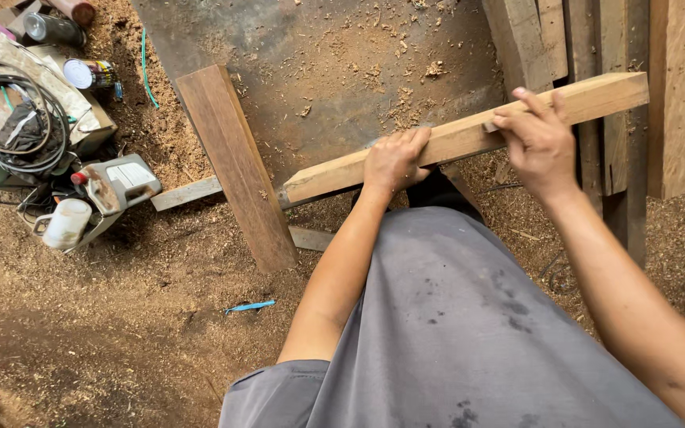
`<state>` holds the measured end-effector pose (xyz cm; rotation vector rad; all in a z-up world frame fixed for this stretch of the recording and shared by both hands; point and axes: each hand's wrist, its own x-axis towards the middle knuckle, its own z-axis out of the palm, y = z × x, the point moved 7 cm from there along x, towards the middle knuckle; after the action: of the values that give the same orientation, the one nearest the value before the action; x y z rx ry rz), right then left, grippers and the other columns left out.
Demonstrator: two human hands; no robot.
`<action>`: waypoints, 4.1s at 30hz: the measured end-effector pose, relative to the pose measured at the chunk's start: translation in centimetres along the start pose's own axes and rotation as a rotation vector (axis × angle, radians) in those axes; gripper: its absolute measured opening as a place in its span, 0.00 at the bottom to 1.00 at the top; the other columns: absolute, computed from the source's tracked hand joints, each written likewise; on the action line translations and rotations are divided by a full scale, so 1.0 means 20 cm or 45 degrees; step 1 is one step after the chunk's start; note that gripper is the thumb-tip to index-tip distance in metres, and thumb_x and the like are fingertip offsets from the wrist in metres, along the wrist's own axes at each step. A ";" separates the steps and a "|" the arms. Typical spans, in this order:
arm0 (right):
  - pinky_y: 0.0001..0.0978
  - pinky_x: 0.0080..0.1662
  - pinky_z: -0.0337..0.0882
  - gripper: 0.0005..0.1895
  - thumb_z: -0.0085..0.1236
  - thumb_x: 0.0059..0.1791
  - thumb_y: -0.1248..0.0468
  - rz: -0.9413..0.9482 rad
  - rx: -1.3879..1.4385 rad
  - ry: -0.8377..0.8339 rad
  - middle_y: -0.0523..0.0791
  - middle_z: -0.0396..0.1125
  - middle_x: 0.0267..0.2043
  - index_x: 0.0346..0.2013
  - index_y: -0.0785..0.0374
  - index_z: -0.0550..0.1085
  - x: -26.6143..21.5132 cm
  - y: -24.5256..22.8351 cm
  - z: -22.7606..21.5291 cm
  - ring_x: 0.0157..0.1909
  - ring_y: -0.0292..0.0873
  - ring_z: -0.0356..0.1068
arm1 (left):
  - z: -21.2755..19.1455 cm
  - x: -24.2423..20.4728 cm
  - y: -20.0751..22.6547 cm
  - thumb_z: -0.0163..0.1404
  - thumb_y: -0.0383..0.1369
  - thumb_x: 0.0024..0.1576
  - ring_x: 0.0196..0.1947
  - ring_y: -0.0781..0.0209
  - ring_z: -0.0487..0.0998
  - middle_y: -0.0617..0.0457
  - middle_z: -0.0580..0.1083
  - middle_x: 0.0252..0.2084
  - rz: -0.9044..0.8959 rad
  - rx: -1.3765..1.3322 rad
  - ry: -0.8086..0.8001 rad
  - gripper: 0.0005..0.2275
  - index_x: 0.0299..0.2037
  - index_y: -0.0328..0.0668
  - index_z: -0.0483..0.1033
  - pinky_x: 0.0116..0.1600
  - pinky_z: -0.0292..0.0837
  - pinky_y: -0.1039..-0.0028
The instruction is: The person sands a rectangular wooden plank using a sanding block. They hold the plank steady with their left hand while moving the sanding block back and forth along the length of the wood with their right hand. The person adjusts their grip and the plank's position on the workbench multiple times to sand different sections.
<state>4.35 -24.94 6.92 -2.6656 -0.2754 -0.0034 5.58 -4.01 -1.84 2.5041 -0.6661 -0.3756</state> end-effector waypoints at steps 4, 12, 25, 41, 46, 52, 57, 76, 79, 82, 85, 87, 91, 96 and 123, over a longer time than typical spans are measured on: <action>0.50 0.79 0.52 0.10 0.54 0.58 0.71 -0.043 0.142 -0.059 0.39 0.76 0.57 0.49 0.54 0.79 0.01 -0.10 0.14 0.72 0.46 0.68 | 0.02 0.00 -0.01 0.67 0.39 0.41 0.51 0.53 0.81 0.50 0.79 0.53 -0.042 0.002 -0.055 0.31 0.56 0.47 0.71 0.53 0.77 0.62; 0.53 0.78 0.51 0.08 0.56 0.57 0.72 0.039 0.114 0.031 0.41 0.75 0.56 0.46 0.56 0.79 0.02 -0.05 0.03 0.68 0.47 0.70 | 0.01 0.00 -0.01 0.68 0.41 0.39 0.48 0.50 0.81 0.47 0.80 0.49 -0.025 -0.044 -0.017 0.32 0.54 0.43 0.71 0.52 0.76 0.63; 0.46 0.73 0.58 0.15 0.47 0.55 0.75 -0.006 0.122 0.111 0.44 0.75 0.56 0.49 0.57 0.79 0.02 -0.28 0.17 0.67 0.48 0.71 | 0.01 -0.01 -0.02 0.67 0.42 0.41 0.43 0.52 0.83 0.49 0.81 0.42 0.009 -0.047 0.036 0.26 0.46 0.44 0.71 0.47 0.77 0.62; 0.48 0.72 0.62 0.14 0.51 0.54 0.73 -0.122 0.152 -0.012 0.44 0.74 0.59 0.51 0.58 0.77 0.00 -0.38 0.25 0.68 0.46 0.70 | -0.03 -0.02 -0.03 0.66 0.43 0.46 0.38 0.51 0.83 0.48 0.81 0.37 0.033 -0.169 0.202 0.19 0.41 0.44 0.73 0.43 0.78 0.62; 0.48 0.75 0.60 0.11 0.50 0.61 0.72 0.028 -0.038 0.097 0.43 0.73 0.62 0.53 0.56 0.77 -0.05 -0.07 -0.02 0.72 0.47 0.68 | -0.03 -0.02 -0.04 0.67 0.42 0.42 0.40 0.51 0.83 0.49 0.81 0.37 0.017 -0.107 0.097 0.21 0.39 0.43 0.72 0.45 0.78 0.61; 0.44 0.76 0.56 0.19 0.47 0.55 0.74 -0.082 -0.129 0.040 0.44 0.73 0.63 0.57 0.57 0.76 -0.07 -0.19 0.15 0.73 0.45 0.65 | -0.06 -0.03 -0.03 0.67 0.41 0.40 0.44 0.51 0.83 0.51 0.81 0.41 0.021 -0.174 0.110 0.23 0.44 0.45 0.75 0.47 0.78 0.62; 0.40 0.75 0.57 0.15 0.48 0.56 0.72 -0.155 -0.185 -0.017 0.43 0.71 0.63 0.55 0.58 0.75 -0.10 -0.02 0.06 0.72 0.47 0.65 | -0.12 -0.02 0.05 0.69 0.50 0.41 0.62 0.44 0.71 0.44 0.74 0.59 0.002 -0.197 0.119 0.33 0.56 0.48 0.74 0.65 0.62 0.53; 0.47 0.76 0.45 0.10 0.52 0.64 0.51 -0.056 -0.364 0.122 0.40 0.69 0.58 0.48 0.51 0.75 -0.03 0.33 -0.14 0.70 0.44 0.62 | 0.02 0.17 0.25 0.66 0.36 0.42 0.39 0.51 0.82 0.52 0.80 0.36 -0.138 -0.011 0.120 0.20 0.44 0.50 0.74 0.44 0.77 0.60; 0.46 0.77 0.46 0.09 0.53 0.63 0.52 -0.089 -0.357 0.142 0.39 0.70 0.58 0.48 0.51 0.76 0.00 0.24 -0.07 0.71 0.44 0.63 | 0.03 0.18 0.24 0.66 0.35 0.38 0.41 0.51 0.82 0.52 0.80 0.38 -0.133 0.030 0.057 0.21 0.40 0.48 0.72 0.45 0.77 0.59; 0.45 0.76 0.46 0.11 0.53 0.60 0.51 -0.217 -0.330 0.130 0.39 0.71 0.58 0.50 0.51 0.77 -0.03 0.05 0.03 0.70 0.42 0.64 | 0.01 0.18 0.25 0.64 0.33 0.38 0.41 0.52 0.82 0.53 0.80 0.40 -0.091 -0.020 0.160 0.22 0.44 0.49 0.74 0.44 0.77 0.60; 0.43 0.77 0.46 0.12 0.53 0.61 0.50 -0.276 -0.366 0.089 0.39 0.70 0.59 0.53 0.50 0.77 0.02 0.11 -0.02 0.71 0.43 0.64 | 0.01 0.18 0.25 0.66 0.35 0.38 0.42 0.52 0.82 0.53 0.80 0.38 -0.121 -0.001 0.068 0.20 0.40 0.49 0.73 0.47 0.77 0.59; 0.44 0.78 0.47 0.11 0.53 0.62 0.51 -0.184 -0.376 0.068 0.40 0.70 0.61 0.53 0.50 0.77 -0.02 0.22 -0.12 0.72 0.44 0.64 | 0.01 0.17 0.25 0.67 0.35 0.36 0.41 0.51 0.82 0.53 0.80 0.39 -0.124 -0.014 0.071 0.23 0.43 0.48 0.74 0.45 0.77 0.59; 0.45 0.73 0.52 0.11 0.51 0.64 0.53 0.049 -0.237 0.056 0.41 0.69 0.60 0.54 0.52 0.76 0.00 0.29 -0.14 0.73 0.46 0.62 | 0.01 0.18 0.25 0.69 0.37 0.36 0.39 0.50 0.82 0.52 0.80 0.37 -0.123 0.003 0.080 0.23 0.41 0.48 0.74 0.43 0.77 0.60; 0.45 0.73 0.56 0.13 0.51 0.59 0.49 -0.286 -0.339 0.096 0.39 0.70 0.60 0.53 0.48 0.76 -0.02 0.01 -0.04 0.70 0.42 0.63 | 0.03 0.20 0.22 0.68 0.38 0.39 0.35 0.52 0.82 0.53 0.79 0.33 -0.109 -0.019 0.053 0.20 0.40 0.50 0.74 0.40 0.78 0.59; 0.43 0.73 0.57 0.17 0.51 0.60 0.49 -0.309 -0.194 0.004 0.44 0.69 0.66 0.59 0.51 0.76 0.14 0.05 0.00 0.69 0.44 0.65 | 0.00 0.32 0.10 0.67 0.47 0.42 0.40 0.46 0.81 0.50 0.80 0.35 -0.171 -0.125 -0.089 0.20 0.38 0.48 0.74 0.43 0.76 0.56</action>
<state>7.18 -25.24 6.60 -2.7637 -0.6186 -0.1091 10.26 -8.95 -1.58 2.4581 -0.4950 -0.5337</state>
